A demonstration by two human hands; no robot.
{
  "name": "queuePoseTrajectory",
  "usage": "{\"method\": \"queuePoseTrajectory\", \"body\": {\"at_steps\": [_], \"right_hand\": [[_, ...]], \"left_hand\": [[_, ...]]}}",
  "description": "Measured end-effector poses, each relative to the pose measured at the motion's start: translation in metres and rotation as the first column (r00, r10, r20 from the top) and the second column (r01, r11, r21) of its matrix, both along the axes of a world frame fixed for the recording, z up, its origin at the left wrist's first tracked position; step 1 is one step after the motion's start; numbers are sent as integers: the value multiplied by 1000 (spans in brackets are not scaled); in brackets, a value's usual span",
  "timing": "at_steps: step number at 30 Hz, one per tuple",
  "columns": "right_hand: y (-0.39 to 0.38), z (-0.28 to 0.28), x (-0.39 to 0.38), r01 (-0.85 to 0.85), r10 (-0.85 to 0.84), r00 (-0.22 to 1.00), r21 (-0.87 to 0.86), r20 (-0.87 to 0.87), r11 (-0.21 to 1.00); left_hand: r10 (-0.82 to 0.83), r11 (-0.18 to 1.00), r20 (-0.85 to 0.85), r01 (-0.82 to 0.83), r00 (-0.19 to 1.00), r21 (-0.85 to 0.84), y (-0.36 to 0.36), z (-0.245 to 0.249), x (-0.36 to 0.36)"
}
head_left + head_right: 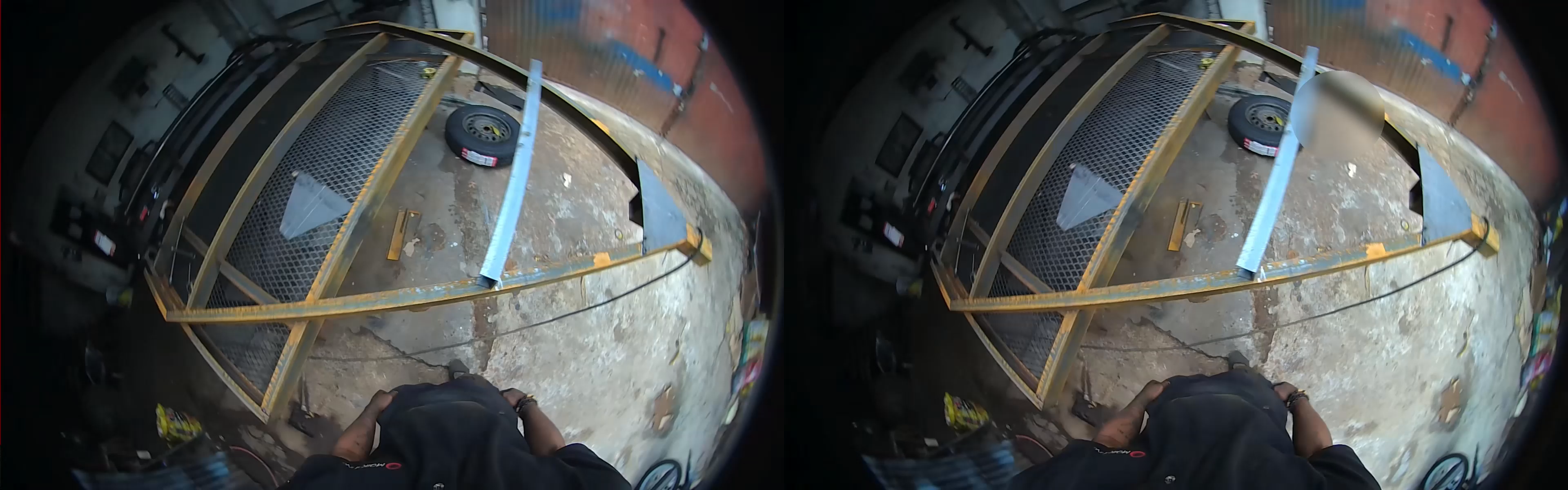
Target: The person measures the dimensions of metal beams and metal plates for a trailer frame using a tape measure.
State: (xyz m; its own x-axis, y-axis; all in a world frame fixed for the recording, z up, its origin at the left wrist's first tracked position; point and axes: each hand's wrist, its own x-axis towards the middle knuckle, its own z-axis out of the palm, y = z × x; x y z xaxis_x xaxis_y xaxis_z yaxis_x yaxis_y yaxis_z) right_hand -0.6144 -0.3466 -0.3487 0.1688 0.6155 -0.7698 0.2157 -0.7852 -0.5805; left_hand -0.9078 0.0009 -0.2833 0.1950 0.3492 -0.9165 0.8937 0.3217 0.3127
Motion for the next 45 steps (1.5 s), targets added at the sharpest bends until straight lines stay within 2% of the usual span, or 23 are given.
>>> {"method": "queuePoseTrajectory", "body": {"at_steps": [1, 7, 8, 9, 10, 11, 12, 13, 14, 15, 17, 18, 20, 21, 25, 30, 32, 33, 35, 36, 38, 41, 45], "right_hand": [[5, -13, 2, 118, -118, 993, -32, 1, 993], [71, 19, 6, 120, -123, 991, -67, -52, 991], [73, -19, 1, -246, 181, 942, 215, 281, 945], [84, -29, 9, -536, 476, 790, 58, 387, 842], [76, -90, 21, -646, 558, 747, 199, 362, 737], [105, -11, -2, -696, 652, 674, 2, 347, 718], [120, 21, -19, -714, 664, 641, -18, 385, 700], [107, -21, -25, -453, 397, 844, 84, 361, 887], [113, -9, -38, -319, 257, 917, 174, 306, 932], [123, 22, -45, -255, 225, 957, 157, 182, 954], [131, 27, -54, -426, 396, 891, 105, 223, 899], [144, 53, -71, -447, 425, 839, -15, 338, 894], [152, 71, -89, -336, 318, 899, 7, 300, 942], [155, 60, -87, -459, 445, 861, 0, 245, 888], [170, 82, -95, -588, 608, 774, -156, 178, 794], [147, 85, -91, -602, 619, 747, -148, 242, 785], [142, 81, -95, -475, 506, 829, -178, 239, 862], [140, 80, -94, -396, 434, 867, -191, 247, 898], [139, 75, -103, -558, 564, 800, -92, 202, 824], [142, 72, -112, -628, 624, 759, -39, 186, 777], [166, 106, -142, -664, 694, 681, -203, 234, 720], [137, 63, -158, -629, 656, 660, -207, 365, 749], [123, 74, -150, -570, 632, 723, -274, 281, 774]], "left_hand": [[9, 1000, 15, -10, 1000, 23, -7, -12, -9], [-57, 990, 213, 28, 975, 136, -63, -99, -105], [-129, 980, 247, 85, 960, 182, -79, -95, -120], [-275, 924, 215, 196, 937, 327, -94, -93, -133], [-206, 922, 448, 18, 870, 388, -116, -118, -162], [-102, 974, 333, 25, 937, 226, -130, -114, -175], [-128, 967, 256, 63, 958, 246, -136, -110, -185], [42, 980, 283, -94, 958, 174, -139, -85, -186], [225, 938, 262, -281, 939, 203, -162, -101, -200], [396, 858, 245, -452, 885, 245, -181, -121, -214], [458, 866, 231, -490, 858, 103, -200, -92, -232], [-57, 957, 200, -3, 978, 291, -209, -121, -255], [395, 915, 120, -402, 911, 34, -236, -149, -280], [589, 807, 32, -585, 808, -78, -250, -156, -287], [419, 907, -15, -420, 908, -23, -254, -147, -301], [547, 834, 41, -549, 836, 53, -245, -138, -273], [561, 828, 60, -561, 826, -16, -234, -131, -258], [484, 868, 109, -492, 868, 71, -226, -131, -255], [296, 908, 199, -340, 934, 245, -216, -131, -243], [307, 934, 169, -331, 937, 135, -200, -117, -236], [196, 962, 178, -224, 964, 154, -173, -85, -223], [59, 985, 171, -86, 984, 153, -152, -95, -231], [2, 994, 142, -18, 990, 110, -121, -110, -255]]}}
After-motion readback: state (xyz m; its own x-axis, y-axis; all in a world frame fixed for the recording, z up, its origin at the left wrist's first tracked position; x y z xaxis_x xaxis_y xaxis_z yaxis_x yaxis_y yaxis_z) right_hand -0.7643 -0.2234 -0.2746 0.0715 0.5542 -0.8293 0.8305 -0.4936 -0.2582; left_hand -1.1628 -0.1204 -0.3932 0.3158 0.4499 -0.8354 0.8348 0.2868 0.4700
